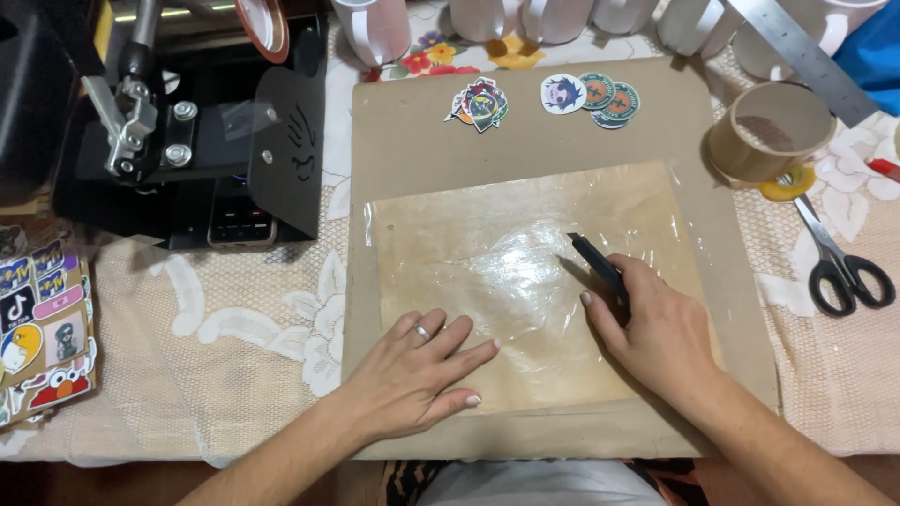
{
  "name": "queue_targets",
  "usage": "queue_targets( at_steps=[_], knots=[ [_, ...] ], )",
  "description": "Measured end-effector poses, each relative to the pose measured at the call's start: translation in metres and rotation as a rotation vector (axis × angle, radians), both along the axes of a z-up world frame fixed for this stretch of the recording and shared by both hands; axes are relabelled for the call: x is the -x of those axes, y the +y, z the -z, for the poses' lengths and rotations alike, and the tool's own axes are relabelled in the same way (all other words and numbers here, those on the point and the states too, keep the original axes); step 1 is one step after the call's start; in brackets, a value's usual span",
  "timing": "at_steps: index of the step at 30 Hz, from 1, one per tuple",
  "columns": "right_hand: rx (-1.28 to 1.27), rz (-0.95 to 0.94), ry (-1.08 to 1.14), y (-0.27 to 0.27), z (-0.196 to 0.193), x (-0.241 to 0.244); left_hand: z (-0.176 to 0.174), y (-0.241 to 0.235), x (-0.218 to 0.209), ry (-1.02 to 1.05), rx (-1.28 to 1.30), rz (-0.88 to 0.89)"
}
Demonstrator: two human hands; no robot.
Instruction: Applying clear adhesive tape to a sheet and cutting out stickers using a craft knife.
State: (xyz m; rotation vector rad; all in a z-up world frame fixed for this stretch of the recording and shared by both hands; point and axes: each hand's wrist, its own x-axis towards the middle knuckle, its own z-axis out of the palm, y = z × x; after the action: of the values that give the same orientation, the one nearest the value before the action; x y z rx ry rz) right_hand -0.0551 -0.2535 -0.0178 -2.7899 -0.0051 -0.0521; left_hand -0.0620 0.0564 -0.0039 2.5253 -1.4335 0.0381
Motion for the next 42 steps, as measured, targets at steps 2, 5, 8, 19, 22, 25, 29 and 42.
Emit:
queue_targets(
  at_steps=[2, 5, 8, 19, 22, 25, 29, 42],
  knots=[
    [-0.003, 0.000, 0.007, 0.001, 0.001, 0.000, 0.000, -0.006, -0.002, -0.014, 0.036, -0.014],
    [0.002, -0.034, -0.093, -0.001, 0.006, 0.002, 0.003, -0.011, -0.004, -0.054, 0.045, -0.007],
    [0.016, -0.028, -0.088, 0.000, 0.007, 0.002, 0.001, -0.017, -0.007, -0.109, 0.015, 0.007],
    [-0.164, -0.034, 0.230, 0.039, -0.036, -0.008, 0.006, -0.002, -0.008, 0.085, 0.392, -0.240],
    [-0.147, -0.047, 0.294, 0.043, -0.038, -0.012, 0.010, 0.013, -0.005, 0.196, 0.391, -0.366],
    [-0.131, -0.076, 0.314, 0.048, -0.039, -0.012, 0.012, 0.020, -0.002, 0.222, 0.405, -0.360],
    [-0.103, -0.117, 0.311, 0.055, -0.040, -0.012, 0.013, 0.021, -0.006, 0.276, 0.391, -0.327],
    [-0.253, -0.039, 0.320, 0.060, -0.051, -0.011, -0.018, -0.043, -0.032, 0.537, 0.086, -0.312]
  ],
)
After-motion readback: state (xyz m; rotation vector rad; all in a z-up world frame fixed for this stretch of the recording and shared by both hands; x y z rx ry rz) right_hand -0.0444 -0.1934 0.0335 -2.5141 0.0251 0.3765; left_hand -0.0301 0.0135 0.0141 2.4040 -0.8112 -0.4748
